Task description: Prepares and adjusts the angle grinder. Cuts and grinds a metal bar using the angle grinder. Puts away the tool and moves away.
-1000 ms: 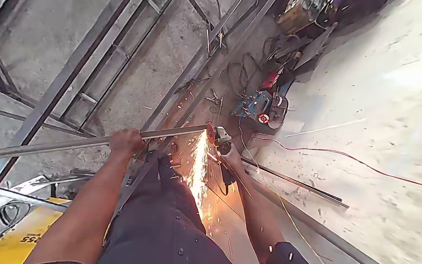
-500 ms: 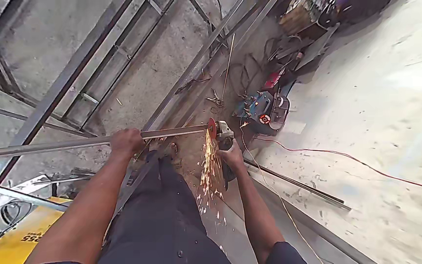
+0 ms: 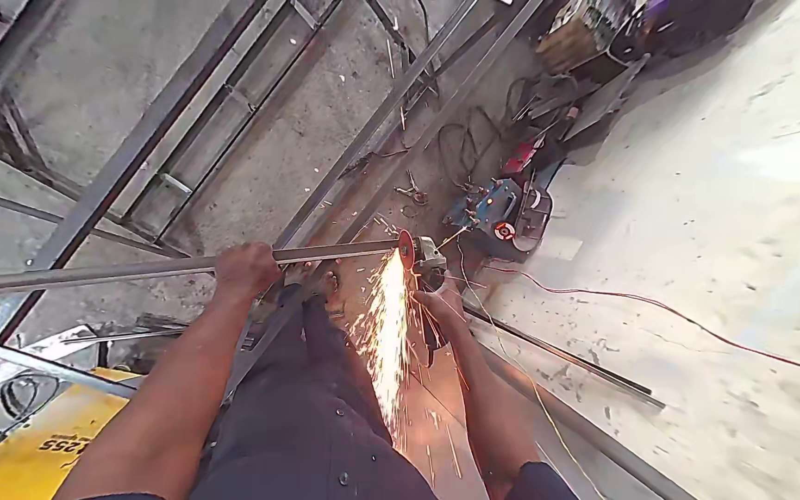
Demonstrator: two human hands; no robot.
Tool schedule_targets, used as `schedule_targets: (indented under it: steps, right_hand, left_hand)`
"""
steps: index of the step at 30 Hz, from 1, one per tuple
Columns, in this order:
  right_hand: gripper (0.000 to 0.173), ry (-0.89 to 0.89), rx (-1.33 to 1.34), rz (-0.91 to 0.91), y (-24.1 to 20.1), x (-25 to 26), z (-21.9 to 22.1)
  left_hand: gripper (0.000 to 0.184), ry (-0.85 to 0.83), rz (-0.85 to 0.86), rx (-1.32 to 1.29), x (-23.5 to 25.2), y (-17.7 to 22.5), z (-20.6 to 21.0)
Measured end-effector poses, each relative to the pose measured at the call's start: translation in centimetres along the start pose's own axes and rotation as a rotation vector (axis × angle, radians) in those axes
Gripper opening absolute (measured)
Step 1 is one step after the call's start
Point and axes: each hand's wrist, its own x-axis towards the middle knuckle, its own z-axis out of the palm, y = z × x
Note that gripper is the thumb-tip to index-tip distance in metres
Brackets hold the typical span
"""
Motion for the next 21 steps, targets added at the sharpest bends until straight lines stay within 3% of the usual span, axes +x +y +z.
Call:
schedule_targets:
  steps: [4, 9, 13, 18, 21]
  right_hand:
    - [0.095, -0.001, 0.055, -0.020, 0.5, 0.3, 0.4]
    - [0.106, 0.009, 0.057, -0.037, 0.2, 0.0, 0.3]
    - [0.098, 0.006, -0.014, -0.023, 0.0, 0.5, 0.5]
    - [0.099, -0.101, -0.011, 0.053, 3.3, 0.8, 2.9]
    - [0.099, -0.079, 0.060, 0.083, 4.4, 0.2, 3.9]
  left_hand:
    - [0.035, 0.025, 0.021, 0.017, 0.1, -0.1, 0.1]
    - [0.035, 0.019, 0.028, 0.020, -0.1, 0.0, 0.0]
    - [0.036, 0.009, 0.027, 0.026, 0.0, -0.1, -0.2]
    - [0.032, 0.000, 0.032, 0.020, 0.1, -0.3, -0.3]
    - [0.030, 0.040, 0.064, 0.022, 0.5, -0.7, 1.0]
